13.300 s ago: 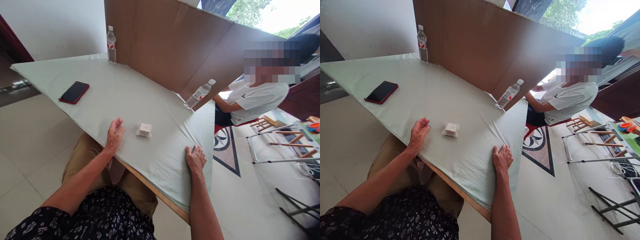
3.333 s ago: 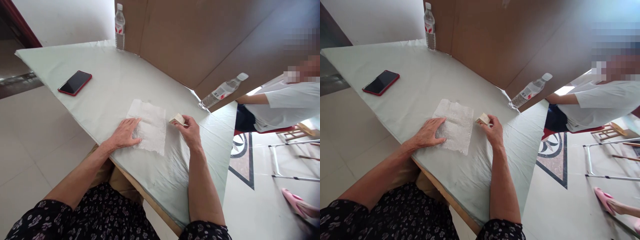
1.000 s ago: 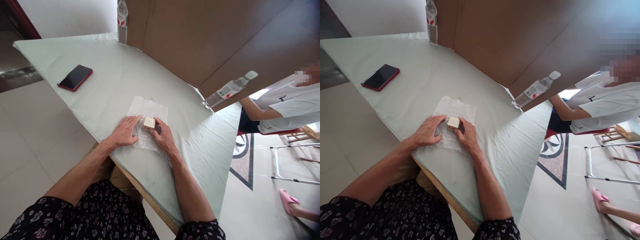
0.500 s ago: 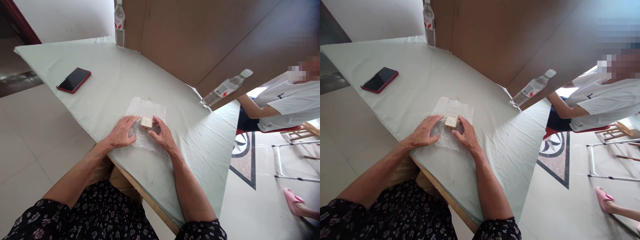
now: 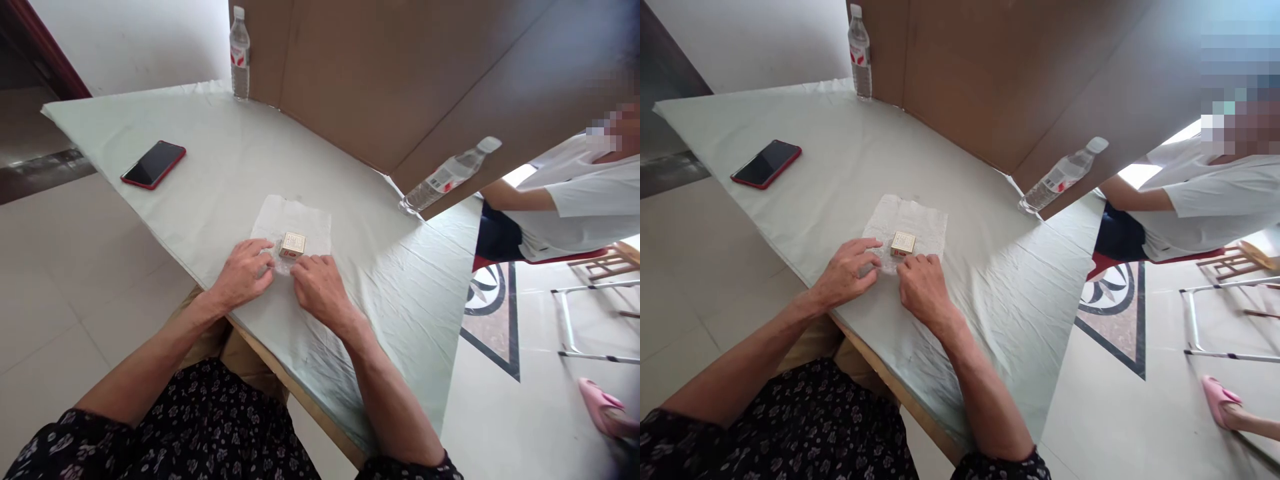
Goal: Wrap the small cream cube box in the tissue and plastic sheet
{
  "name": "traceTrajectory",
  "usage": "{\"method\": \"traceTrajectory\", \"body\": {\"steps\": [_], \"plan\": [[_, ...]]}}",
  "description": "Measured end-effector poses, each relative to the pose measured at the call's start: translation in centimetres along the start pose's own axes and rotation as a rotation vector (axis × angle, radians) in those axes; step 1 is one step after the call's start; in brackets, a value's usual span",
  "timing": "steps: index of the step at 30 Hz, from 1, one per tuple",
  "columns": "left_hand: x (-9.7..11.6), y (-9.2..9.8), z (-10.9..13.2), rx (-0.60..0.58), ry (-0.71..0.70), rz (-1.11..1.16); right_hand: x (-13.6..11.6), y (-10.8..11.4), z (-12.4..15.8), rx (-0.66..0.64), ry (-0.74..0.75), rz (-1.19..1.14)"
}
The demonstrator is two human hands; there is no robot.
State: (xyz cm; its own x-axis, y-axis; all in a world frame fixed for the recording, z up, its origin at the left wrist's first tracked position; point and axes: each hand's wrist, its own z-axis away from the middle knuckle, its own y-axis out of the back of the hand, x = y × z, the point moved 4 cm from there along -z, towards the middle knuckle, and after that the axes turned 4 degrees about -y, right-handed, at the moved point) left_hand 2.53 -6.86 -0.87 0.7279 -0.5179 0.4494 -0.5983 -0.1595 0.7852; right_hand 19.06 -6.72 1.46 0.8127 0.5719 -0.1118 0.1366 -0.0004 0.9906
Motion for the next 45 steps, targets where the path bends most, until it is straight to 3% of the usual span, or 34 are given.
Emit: {"method": "traceTrajectory", "body": {"steps": [2, 6, 10, 14, 31, 37, 45], "plan": [[-0.3, 0.2, -0.9, 0.035, 0.068, 0.064, 1.2, 0.5, -0.3, 0.160, -0.074, -0.148], [-0.3, -0.1, -2.9, -0.028, 0.065, 0.107, 4.9, -0.1, -0.8, 0.396, -0.245, -0.561], [-1.1, -1.3, -4.3, -0.046, 0.201, 0.251, 7.2, -2.5, -1.8, 0.373, -0.315, -0.884], [-2.0, -2.3, -4.7, -0.001, 0.393, 0.519, 7.3, -3.6, -2.4, 0.318, -0.301, -1.064], [-1.2, -1.9, -2.2, 0.045, 0.452, 0.728, 5.3, -1.7, -1.7, 0.232, -0.239, -0.935], [-1.5, -2.4, -2.0, 0.047, 0.457, 0.735, 5.8, -2.4, -1.6, 0.179, -0.350, -1.056], [-1.3, -2.4, -2.1, 0.045, 0.463, 0.713, 5.8, -2.9, -1.6, 0.173, -0.385, -1.065]]}}
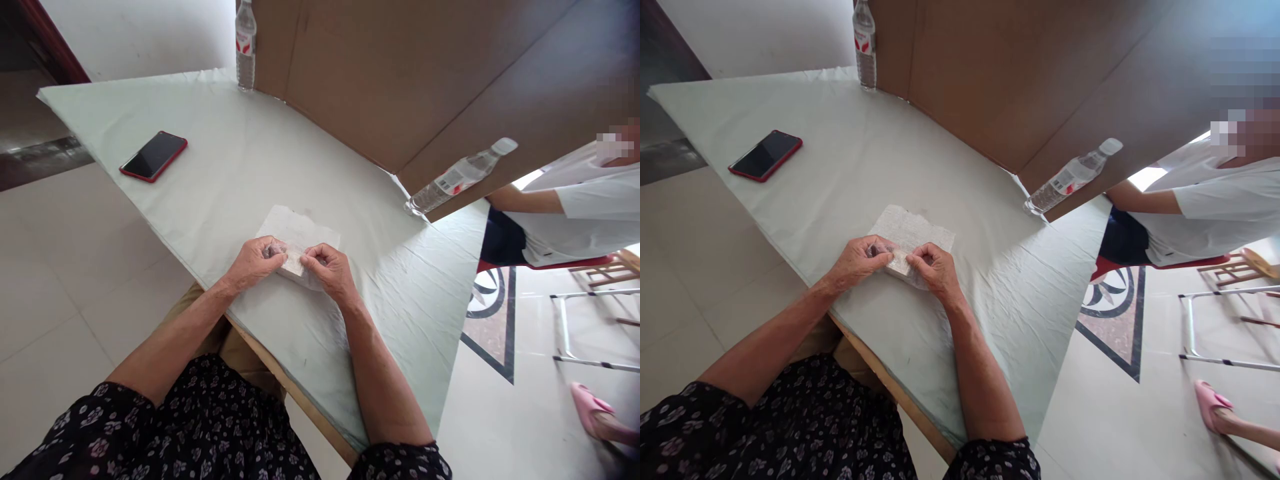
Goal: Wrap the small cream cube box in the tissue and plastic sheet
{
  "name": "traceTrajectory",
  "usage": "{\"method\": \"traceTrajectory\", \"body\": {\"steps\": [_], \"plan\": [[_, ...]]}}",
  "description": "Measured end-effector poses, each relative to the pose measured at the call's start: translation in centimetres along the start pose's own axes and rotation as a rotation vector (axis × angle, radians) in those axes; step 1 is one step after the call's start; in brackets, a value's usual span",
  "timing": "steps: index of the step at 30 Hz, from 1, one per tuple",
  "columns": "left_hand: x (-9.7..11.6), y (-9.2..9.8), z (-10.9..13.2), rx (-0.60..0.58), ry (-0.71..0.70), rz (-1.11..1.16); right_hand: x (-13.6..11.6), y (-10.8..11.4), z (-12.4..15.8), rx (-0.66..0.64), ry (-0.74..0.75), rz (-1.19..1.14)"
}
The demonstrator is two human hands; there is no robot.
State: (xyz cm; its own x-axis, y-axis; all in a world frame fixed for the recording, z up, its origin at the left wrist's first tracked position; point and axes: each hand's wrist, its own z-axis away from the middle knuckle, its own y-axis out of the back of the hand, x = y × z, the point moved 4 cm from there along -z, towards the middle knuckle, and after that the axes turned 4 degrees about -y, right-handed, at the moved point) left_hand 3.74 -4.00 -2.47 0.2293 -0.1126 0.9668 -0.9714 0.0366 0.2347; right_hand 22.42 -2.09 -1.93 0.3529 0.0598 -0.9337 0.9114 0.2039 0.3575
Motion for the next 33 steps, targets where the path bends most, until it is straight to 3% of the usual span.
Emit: {"method": "traceTrajectory", "body": {"steps": [4, 8, 11, 13, 18, 21, 27, 33], "plan": [[-0.1, 0.0, 0.1, 0.017, 0.036, -0.008, -0.3, 0.8, -0.1, 0.076, 0.059, 0.082], [0.2, 0.1, 0.2, 0.038, 0.040, -0.014, -3.1, 2.2, 1.2, 0.264, 0.293, 0.334], [0.4, -0.1, 0.1, 0.039, 0.027, -0.018, -5.6, 1.1, 2.7, 0.114, 0.503, 0.592], [0.5, -0.2, 0.1, 0.045, 0.023, -0.037, -6.2, -0.2, 3.4, -0.025, 0.558, 0.753], [0.9, 0.6, -0.1, 0.011, 0.000, -0.109, -5.6, -2.0, 3.7, -0.131, 0.508, 1.016], [0.9, 2.1, -0.4, -0.026, -0.025, -0.137, -5.4, -2.3, 3.6, -0.121, 0.515, 1.063], [-0.4, 5.3, -0.9, 0.060, 0.055, -0.312, -5.0, -2.9, 3.2, -0.069, 0.516, 1.111], [-0.5, 6.5, -1.4, -0.031, 0.137, -0.613, -4.6, -3.1, 3.2, -0.027, 0.535, 1.099]]}}
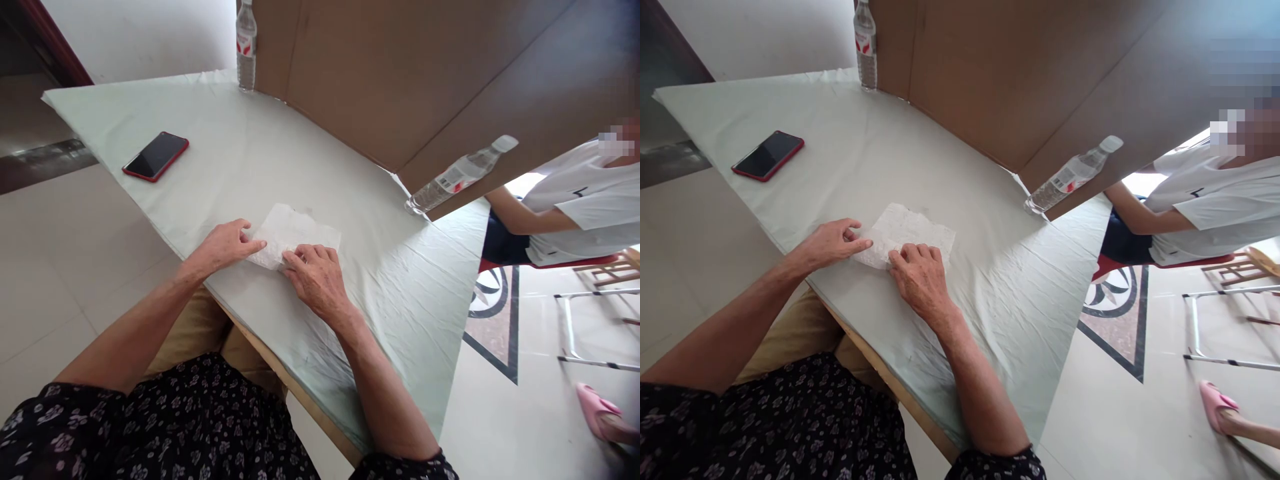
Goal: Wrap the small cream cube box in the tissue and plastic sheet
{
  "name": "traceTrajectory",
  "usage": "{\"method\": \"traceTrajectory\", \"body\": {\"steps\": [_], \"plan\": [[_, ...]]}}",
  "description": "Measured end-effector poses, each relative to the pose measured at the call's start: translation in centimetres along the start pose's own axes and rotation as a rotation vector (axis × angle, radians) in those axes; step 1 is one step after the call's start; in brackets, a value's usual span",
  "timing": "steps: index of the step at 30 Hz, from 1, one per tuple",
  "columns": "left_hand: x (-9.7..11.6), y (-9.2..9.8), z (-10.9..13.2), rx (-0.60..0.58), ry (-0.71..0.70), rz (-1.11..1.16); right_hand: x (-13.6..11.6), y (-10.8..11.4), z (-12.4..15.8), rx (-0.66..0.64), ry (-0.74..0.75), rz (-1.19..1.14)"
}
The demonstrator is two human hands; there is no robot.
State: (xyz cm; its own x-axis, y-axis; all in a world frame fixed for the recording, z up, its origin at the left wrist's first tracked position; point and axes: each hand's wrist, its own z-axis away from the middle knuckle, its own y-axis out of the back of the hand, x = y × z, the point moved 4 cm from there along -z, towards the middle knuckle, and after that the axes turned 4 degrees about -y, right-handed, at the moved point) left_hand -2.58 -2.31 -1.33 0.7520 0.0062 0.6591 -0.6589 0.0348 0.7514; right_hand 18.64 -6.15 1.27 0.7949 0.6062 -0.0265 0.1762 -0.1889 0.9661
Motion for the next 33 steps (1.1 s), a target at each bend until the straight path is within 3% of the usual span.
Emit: {"method": "traceTrajectory", "body": {"steps": [4, 7, 12, 15, 20, 22, 27, 33], "plan": [[0.6, -0.1, -0.6, -0.052, -0.014, -0.024, 0.1, -0.2, 0.0, 0.019, 0.004, 0.004], [0.9, -0.8, -0.6, -0.119, 0.039, 0.124, 0.0, -0.2, 0.0, 0.033, 0.008, 0.014], [1.5, -1.9, -0.4, -0.120, 0.012, 0.287, -0.1, -0.3, 0.1, 0.033, 0.004, 0.022], [1.9, -2.4, -0.5, -0.129, -0.014, 0.177, -0.2, -0.2, 0.1, 0.031, -0.003, 0.025], [3.6, -1.9, -0.3, 0.052, -0.043, -0.088, -0.4, 0.0, -0.1, 0.009, -0.001, 0.041], [4.1, -2.1, -0.3, 0.025, -0.033, 0.030, -0.4, 0.1, -0.2, -0.004, 0.009, 0.056], [4.6, -3.6, -0.4, -0.184, 0.090, 0.574, -0.6, 0.5, -0.2, -0.032, 0.033, 0.057], [5.2, -3.2, 0.2, -0.313, 0.049, 0.716, -0.3, 1.5, 0.2, -0.052, 0.018, -0.079]]}}
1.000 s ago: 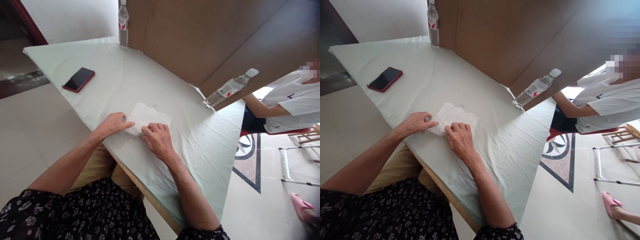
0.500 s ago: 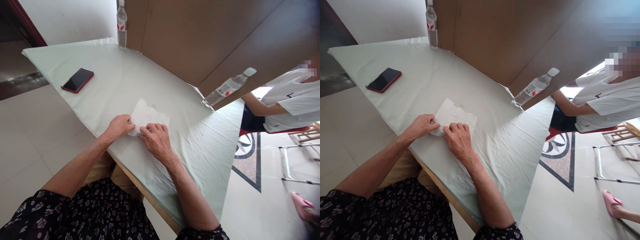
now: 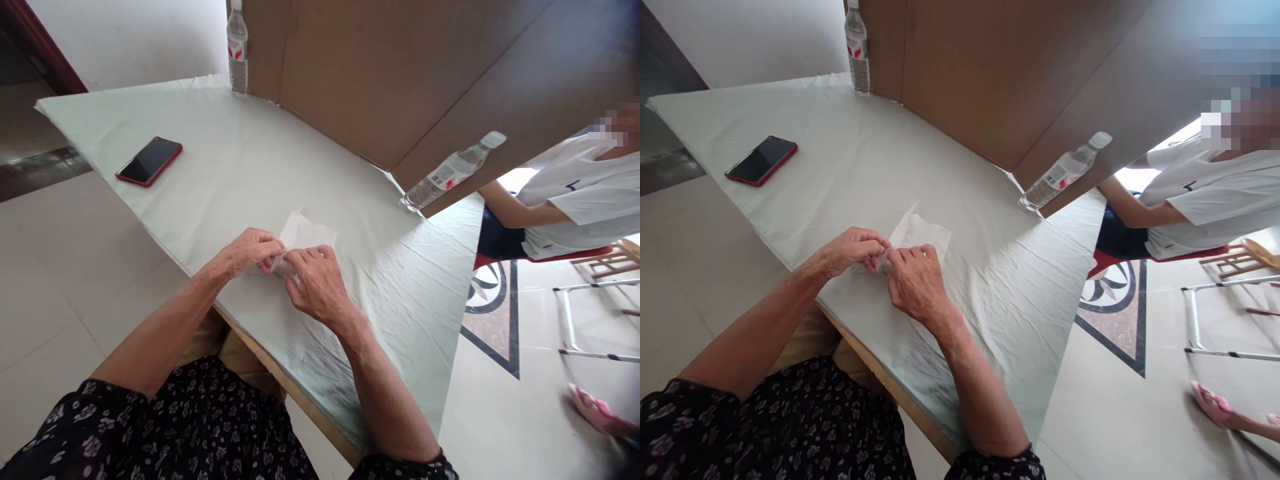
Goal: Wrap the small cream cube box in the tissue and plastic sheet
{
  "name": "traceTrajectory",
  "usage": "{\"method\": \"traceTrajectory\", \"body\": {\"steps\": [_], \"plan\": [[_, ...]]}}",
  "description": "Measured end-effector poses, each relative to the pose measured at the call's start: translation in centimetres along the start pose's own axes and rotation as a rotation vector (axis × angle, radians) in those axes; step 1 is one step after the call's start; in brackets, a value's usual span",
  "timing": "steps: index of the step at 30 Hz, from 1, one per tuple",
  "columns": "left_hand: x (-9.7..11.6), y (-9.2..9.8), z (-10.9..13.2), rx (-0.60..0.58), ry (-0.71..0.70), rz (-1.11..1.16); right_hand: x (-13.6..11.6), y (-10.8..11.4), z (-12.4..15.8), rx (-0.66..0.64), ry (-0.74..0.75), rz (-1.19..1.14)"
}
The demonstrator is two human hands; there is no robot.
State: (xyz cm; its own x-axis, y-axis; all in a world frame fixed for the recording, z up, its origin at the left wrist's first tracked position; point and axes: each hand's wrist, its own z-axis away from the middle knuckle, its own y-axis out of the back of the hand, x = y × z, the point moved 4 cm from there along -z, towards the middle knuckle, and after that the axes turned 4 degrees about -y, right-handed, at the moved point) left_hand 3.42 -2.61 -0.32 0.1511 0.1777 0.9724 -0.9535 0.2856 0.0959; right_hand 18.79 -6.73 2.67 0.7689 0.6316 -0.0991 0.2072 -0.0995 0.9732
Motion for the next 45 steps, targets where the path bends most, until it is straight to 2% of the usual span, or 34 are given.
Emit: {"method": "traceTrajectory", "body": {"steps": [2, 4, 6, 8, 10, 12, 13, 18, 21, 23, 27, 32, 37, 45], "plan": [[0.2, 0.0, 0.4, -0.030, -0.011, -0.012, 0.3, 0.1, 0.1, -0.001, -0.013, -0.055], [0.5, -0.3, 0.8, -0.045, -0.092, -0.145, 0.7, 0.1, 0.1, 0.004, -0.026, -0.111], [0.7, -0.8, 1.1, -0.022, -0.252, -0.383, 1.1, 0.2, 0.1, 0.012, -0.038, -0.189], [0.9, -1.3, 1.3, 0.057, -0.428, -0.613, 1.9, 0.7, 0.2, 0.056, -0.078, -0.288], [0.9, -1.7, 1.6, 0.129, -0.555, -0.751, 3.3, 1.5, 0.4, 0.145, -0.173, -0.370], [0.8, -2.0, 1.7, 0.133, -0.620, -0.805, 5.1, 2.3, 0.9, 0.205, -0.321, -0.419], [0.7, -2.1, 1.7, 0.118, -0.634, -0.818, 6.0, 2.4, 1.3, 0.195, -0.399, -0.428], [0.5, -2.7, 2.1, 0.126, -0.619, -0.905, 8.7, 0.9, 4.6, -0.109, -0.652, -0.475], [0.2, -3.1, 2.3, 0.146, -0.622, -0.946, 8.7, -0.7, 6.2, -0.189, -0.754, -0.563], [0.1, -3.3, 2.3, 0.166, -0.638, -0.966, 8.5, -1.5, 6.5, -0.138, -0.798, -0.603], [0.1, -3.4, 2.3, 0.195, -0.673, -1.019, 7.6, -2.8, 5.3, 0.023, -0.779, -0.696], [0.3, -3.4, 2.6, 0.214, -0.678, -1.067, 6.7, -4.3, 3.9, 0.129, -0.860, -0.950], [0.6, -3.7, 2.6, 0.218, -0.588, -1.079, 6.0, -4.3, 3.6, 0.269, -0.823, -1.079], [0.7, -3.8, 2.0, 0.086, -0.432, -1.054, 4.7, -3.9, 2.2, 0.310, -0.791, -1.193]]}}
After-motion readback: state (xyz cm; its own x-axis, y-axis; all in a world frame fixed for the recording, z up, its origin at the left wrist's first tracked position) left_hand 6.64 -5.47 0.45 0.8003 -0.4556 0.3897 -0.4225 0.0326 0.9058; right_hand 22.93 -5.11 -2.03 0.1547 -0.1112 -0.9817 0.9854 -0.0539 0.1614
